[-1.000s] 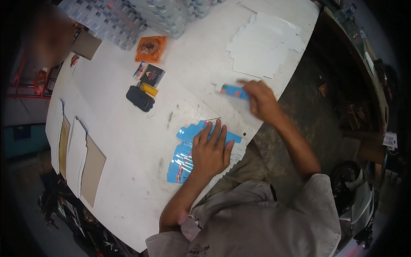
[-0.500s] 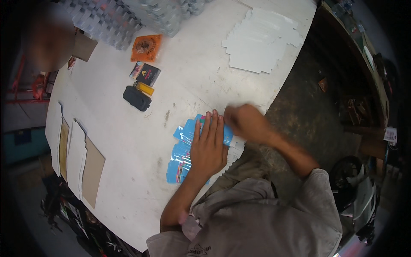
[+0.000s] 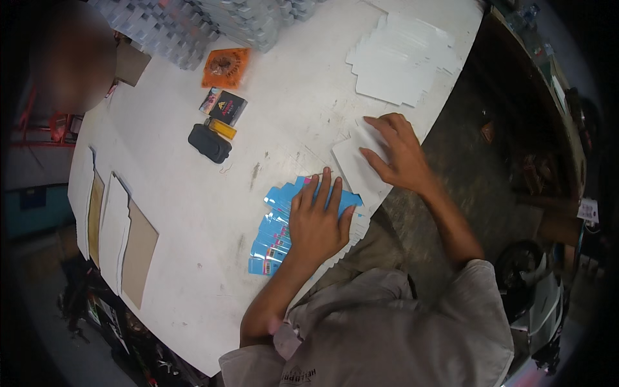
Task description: The person applies glue to small blue paper sheets and stacks them one by one on a table. They then gather the stack, align the edges, and place the bundle into a plastic bag.
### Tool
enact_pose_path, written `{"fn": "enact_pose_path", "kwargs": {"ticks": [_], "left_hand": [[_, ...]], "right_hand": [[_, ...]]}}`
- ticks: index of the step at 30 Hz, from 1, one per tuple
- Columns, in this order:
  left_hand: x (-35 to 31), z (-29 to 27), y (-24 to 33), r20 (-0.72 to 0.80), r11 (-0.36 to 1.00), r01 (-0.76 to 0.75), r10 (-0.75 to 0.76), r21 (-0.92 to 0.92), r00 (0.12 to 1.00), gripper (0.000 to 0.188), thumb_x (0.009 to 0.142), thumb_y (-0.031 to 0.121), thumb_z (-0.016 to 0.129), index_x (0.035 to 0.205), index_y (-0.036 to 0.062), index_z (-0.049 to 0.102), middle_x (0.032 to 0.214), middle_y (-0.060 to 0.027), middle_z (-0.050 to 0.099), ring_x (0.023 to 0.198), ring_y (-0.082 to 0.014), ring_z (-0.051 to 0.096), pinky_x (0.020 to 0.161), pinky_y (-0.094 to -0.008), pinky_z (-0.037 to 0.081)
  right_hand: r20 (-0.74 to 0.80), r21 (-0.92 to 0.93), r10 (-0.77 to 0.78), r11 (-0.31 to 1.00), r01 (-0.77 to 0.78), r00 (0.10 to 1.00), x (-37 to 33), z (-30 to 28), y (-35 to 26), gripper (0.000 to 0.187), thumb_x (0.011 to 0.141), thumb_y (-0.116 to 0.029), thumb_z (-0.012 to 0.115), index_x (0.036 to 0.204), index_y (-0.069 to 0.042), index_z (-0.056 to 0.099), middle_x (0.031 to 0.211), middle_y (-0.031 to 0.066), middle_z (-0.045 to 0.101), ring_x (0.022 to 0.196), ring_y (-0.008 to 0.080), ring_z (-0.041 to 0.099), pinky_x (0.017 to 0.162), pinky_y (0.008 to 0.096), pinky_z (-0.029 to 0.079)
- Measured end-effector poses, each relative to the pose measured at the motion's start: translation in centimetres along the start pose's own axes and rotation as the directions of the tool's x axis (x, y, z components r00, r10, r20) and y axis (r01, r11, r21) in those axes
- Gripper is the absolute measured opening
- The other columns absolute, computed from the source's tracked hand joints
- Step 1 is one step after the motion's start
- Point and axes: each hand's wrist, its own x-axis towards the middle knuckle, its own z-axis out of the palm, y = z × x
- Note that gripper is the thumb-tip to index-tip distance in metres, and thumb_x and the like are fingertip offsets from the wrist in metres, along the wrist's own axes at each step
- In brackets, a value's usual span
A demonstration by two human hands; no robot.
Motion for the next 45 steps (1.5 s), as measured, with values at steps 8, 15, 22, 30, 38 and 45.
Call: {"fn": "enact_pose_path", "kwargs": {"ticks": [8,15,22,30,38,45], "left_hand": [[-0.3,-0.3,-0.8,0.037,0.997,-0.053,0.051,0.047,0.998,0.054,0.101,0.035,0.057,0.140,-0.0028,0.060,0.153,-0.0279,0.049,0.147,-0.0464,0.039,0.120,-0.0616,0.027],[-0.1,0.0,-0.9,0.044,0.999,-0.048,0.047,0.019,0.998,0.056,0.103,0.034,0.055,0.145,-0.0036,0.055,0.153,-0.0264,0.050,0.148,-0.0433,0.040,0.122,-0.0600,0.025],[0.2,0.2,-0.8,0.059,0.983,0.046,-0.036,-0.176,0.998,0.064,0.101,0.025,0.056,0.154,-0.0046,0.039,0.157,-0.0323,0.041,0.149,-0.0462,0.036,0.122,-0.0615,0.024],[0.1,-0.7,-0.7,0.272,0.966,-0.131,0.067,0.225,0.960,0.081,0.098,0.037,0.061,0.153,-0.0153,0.033,0.163,-0.0337,0.028,0.154,-0.0476,0.025,0.125,-0.0590,0.020],[0.6,-1.0,-0.3,0.137,0.996,-0.062,0.072,-0.070,0.988,0.078,0.099,0.049,0.060,0.146,-0.0122,0.047,0.158,-0.0305,0.040,0.151,-0.0458,0.033,0.124,-0.0565,0.024],[-0.1,0.0,0.0,0.142,0.997,0.038,-0.027,-0.074,0.989,0.054,0.101,0.028,0.056,0.143,-0.0061,0.054,0.156,-0.0257,0.047,0.149,-0.0467,0.035,0.121,-0.0582,0.026]], "right_hand": [[-0.006,-0.185,0.071,0.980,-0.071,0.997,-4.4,3.1,-4.3,0.051,0.082,-0.025,0.085,0.117,0.006,0.067,0.124,0.0264,0.059,0.119,0.0470,0.056,0.102,0.0522,0.047],[0.264,0.226,0.284,0.911,-0.346,0.922,-3.2,2.1,-3.5,0.047,0.082,-0.014,0.082,0.123,0.002,0.065,0.115,0.0228,0.060,0.110,0.0433,0.059,0.094,0.0543,0.048],[0.115,-0.231,-0.107,0.964,0.131,0.988,-1.9,2.0,-2.7,0.047,0.084,-0.003,0.074,0.130,0.001,0.063,0.103,0.0210,0.064,0.084,0.0362,0.065,0.069,0.0437,0.052],[0.597,0.021,0.296,0.923,-0.383,0.746,-1.2,1.4,-5.9,0.029,0.089,-0.008,0.065,0.117,0.001,0.065,0.082,0.0235,0.071,0.082,0.0462,0.069,0.076,0.0524,0.055],[0.041,-0.239,-0.003,0.971,0.012,0.999,2.8,-0.4,7.4,0.047,0.093,-0.010,0.069,0.139,-0.007,0.061,0.114,0.0144,0.071,0.104,0.0365,0.066,0.109,0.0506,0.043],[0.045,-0.233,-0.144,0.961,0.151,0.989,1.0,2.1,1.4,0.042,0.090,-0.002,0.071,0.131,0.000,0.064,0.096,0.0123,0.061,0.090,0.0313,0.058,0.083,0.0369,0.047]]}}
